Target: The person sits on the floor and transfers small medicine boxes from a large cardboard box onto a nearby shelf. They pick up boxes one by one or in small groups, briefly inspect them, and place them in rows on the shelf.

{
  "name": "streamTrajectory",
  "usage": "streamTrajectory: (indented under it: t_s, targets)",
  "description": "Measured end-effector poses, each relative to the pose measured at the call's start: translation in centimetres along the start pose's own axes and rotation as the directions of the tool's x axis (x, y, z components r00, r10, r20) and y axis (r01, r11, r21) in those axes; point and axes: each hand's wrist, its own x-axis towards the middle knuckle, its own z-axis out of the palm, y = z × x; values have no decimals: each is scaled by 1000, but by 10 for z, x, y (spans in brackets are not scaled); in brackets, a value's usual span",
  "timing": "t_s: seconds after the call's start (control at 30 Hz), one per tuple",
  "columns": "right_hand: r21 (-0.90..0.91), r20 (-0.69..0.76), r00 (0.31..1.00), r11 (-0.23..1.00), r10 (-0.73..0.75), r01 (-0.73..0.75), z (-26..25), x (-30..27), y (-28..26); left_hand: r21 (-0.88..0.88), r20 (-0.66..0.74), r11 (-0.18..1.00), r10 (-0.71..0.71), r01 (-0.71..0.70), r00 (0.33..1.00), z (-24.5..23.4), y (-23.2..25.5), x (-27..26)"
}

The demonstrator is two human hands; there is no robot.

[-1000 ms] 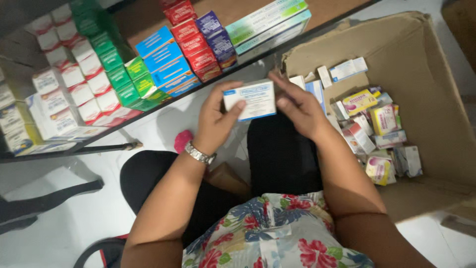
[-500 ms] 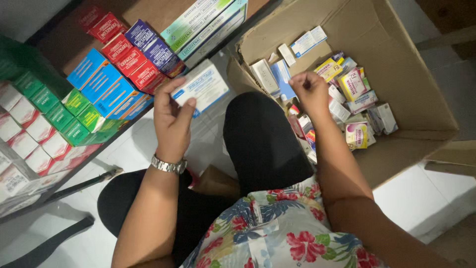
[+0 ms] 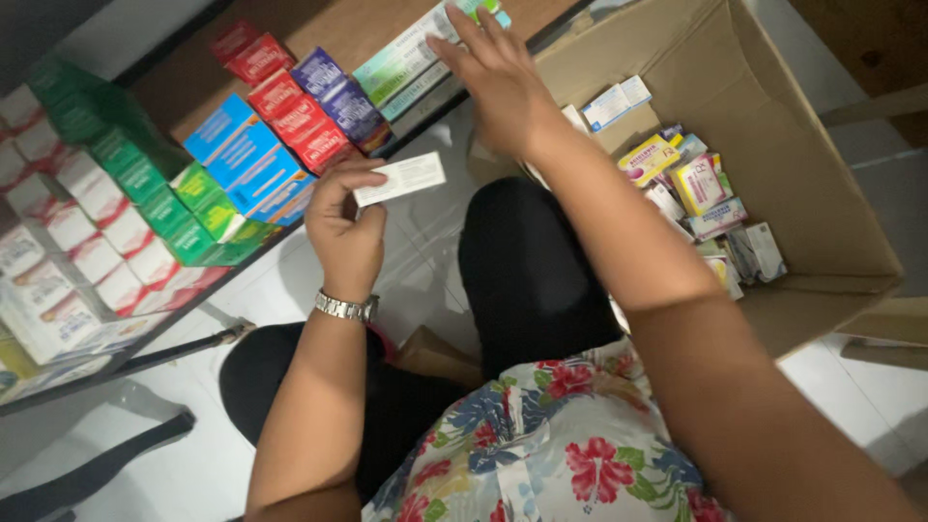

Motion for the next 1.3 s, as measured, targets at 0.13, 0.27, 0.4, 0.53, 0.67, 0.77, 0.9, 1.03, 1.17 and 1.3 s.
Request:
streamTrajectory:
  t_s: [0.13, 0.27, 0.4, 0.53, 0.67, 0.77, 0.9, 1.03, 1.17, 1.3]
  targets:
    - [-88, 173, 984, 995, -32, 48, 22, 47, 23, 50, -98, 998, -27, 32, 995, -16, 5, 4]
    - [-113, 308, 951, 993, 15, 21, 37, 61, 42, 1, -109, 1000, -20, 20, 994, -25, 9, 2]
    - [-92, 314, 949, 996, 22, 7, 39, 68, 71, 20, -99, 1000, 1, 1, 995, -29, 10, 3]
    - [44, 324, 940, 990, 111, -132, 42, 73, 99, 31, -115, 999, -19, 23, 993, -33, 12, 2]
    - [-252, 231, 920, 933, 316, -257, 59, 84, 106, 50, -115, 998, -22, 28, 993, -34, 16, 3]
    - [-226, 122, 909, 903, 399, -366, 80, 98, 92, 110, -116, 993, -34, 47, 993, -34, 18, 4]
    - [-143, 215, 837, 864, 504, -483, 101, 105, 54, 26, -86, 999, -36, 38, 996, -33, 20, 5]
    - [-159, 69, 836, 833, 544, -530, 116, 112, 20, 39, -92, 998, -39, 43, 995, -32, 21, 7]
    - [-180, 47, 833, 825, 551, -535, 122, 115, 15, 25, -106, 999, -34, 37, 994, -36, 21, 3]
    - [97, 308, 849, 874, 429, -477, 107, 117, 32, 26, -91, 1000, -11, 13, 996, -38, 20, 2]
